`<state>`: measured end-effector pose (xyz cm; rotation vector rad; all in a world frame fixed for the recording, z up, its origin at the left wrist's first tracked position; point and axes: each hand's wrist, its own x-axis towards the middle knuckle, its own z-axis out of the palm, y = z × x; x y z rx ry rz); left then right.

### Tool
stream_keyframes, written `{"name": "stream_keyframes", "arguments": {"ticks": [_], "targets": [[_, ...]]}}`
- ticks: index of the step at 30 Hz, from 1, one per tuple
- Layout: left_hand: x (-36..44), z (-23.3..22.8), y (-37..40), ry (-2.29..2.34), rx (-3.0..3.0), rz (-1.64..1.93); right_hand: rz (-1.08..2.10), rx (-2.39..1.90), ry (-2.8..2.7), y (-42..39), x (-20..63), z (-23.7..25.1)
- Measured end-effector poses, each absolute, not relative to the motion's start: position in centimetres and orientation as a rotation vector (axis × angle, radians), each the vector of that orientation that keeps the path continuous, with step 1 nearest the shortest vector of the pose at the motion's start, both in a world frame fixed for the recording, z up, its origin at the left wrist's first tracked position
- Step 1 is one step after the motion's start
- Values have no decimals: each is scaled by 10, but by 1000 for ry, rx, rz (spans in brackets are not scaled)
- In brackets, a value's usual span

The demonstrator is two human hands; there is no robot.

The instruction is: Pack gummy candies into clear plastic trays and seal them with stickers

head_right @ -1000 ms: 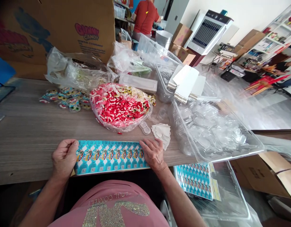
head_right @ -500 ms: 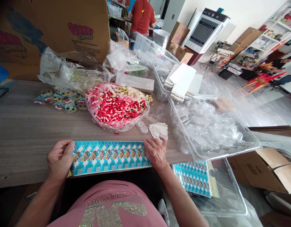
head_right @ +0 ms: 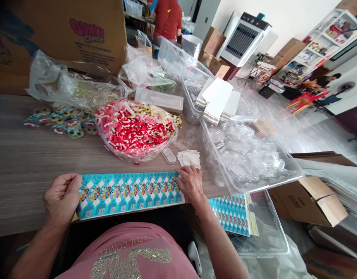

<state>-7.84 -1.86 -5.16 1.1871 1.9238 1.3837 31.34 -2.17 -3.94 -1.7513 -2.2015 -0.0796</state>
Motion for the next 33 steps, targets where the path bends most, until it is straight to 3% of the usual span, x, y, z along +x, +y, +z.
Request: {"name": "stream_keyframes", "arguments": {"ticks": [7,19,26,33], "targets": [[-78,-50,-19,1912,1147,1369,-450,-1489,-2263,-32,315,-45],[-74,-50,-17,2005,1507,1231,-478,-1512,-2031,-48,310,-44],[-55,-46,-15,2033,1776,1087,96,-821,-2502,-70,240,-32],[-44,-43,-17,2084,1909,741,344,-888,-2443,-57,236,-44]]}}
